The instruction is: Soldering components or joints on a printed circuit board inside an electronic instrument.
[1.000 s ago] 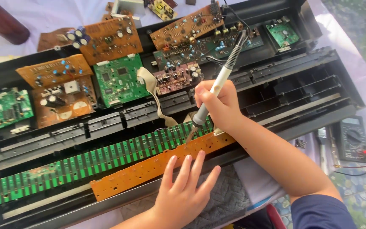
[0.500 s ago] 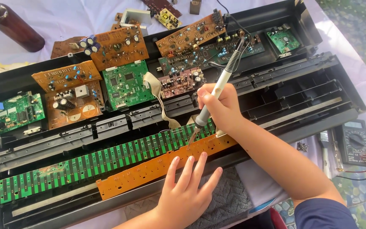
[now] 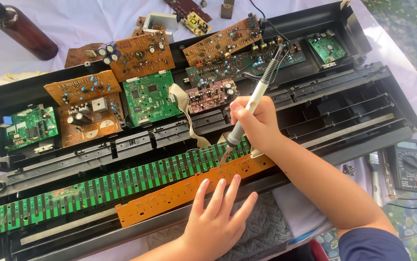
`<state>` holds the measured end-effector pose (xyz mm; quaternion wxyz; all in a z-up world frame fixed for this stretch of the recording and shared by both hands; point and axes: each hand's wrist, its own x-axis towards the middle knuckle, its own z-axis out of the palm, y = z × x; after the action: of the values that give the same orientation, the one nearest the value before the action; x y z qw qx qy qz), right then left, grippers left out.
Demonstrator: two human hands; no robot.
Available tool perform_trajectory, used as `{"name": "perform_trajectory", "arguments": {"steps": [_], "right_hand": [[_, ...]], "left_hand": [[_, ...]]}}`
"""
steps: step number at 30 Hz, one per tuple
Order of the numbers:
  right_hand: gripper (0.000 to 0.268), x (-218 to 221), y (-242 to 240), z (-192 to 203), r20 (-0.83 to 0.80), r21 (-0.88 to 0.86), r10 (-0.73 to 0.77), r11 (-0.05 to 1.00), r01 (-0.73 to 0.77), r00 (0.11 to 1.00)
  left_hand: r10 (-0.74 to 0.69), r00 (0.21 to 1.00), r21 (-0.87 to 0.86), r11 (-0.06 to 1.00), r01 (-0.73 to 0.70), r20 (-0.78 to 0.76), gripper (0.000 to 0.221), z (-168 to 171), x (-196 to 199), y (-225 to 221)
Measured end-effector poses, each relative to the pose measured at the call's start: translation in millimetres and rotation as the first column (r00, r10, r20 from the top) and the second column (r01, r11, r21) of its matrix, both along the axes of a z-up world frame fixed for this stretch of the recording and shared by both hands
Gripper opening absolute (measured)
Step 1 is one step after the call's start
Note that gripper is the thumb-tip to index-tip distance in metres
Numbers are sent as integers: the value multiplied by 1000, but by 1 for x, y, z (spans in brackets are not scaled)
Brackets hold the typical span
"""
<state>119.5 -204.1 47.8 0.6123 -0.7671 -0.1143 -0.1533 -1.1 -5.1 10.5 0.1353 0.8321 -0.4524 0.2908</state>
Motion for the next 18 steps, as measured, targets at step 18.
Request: {"name": "perform_trajectory", "arguments": {"steps": [18], "right_hand": [[40,0,0,-2,-7,31,12,999,-12,1000]], "left_hand": [[20,999,6,1000,-20,27,42,-4,1,-2]]}}
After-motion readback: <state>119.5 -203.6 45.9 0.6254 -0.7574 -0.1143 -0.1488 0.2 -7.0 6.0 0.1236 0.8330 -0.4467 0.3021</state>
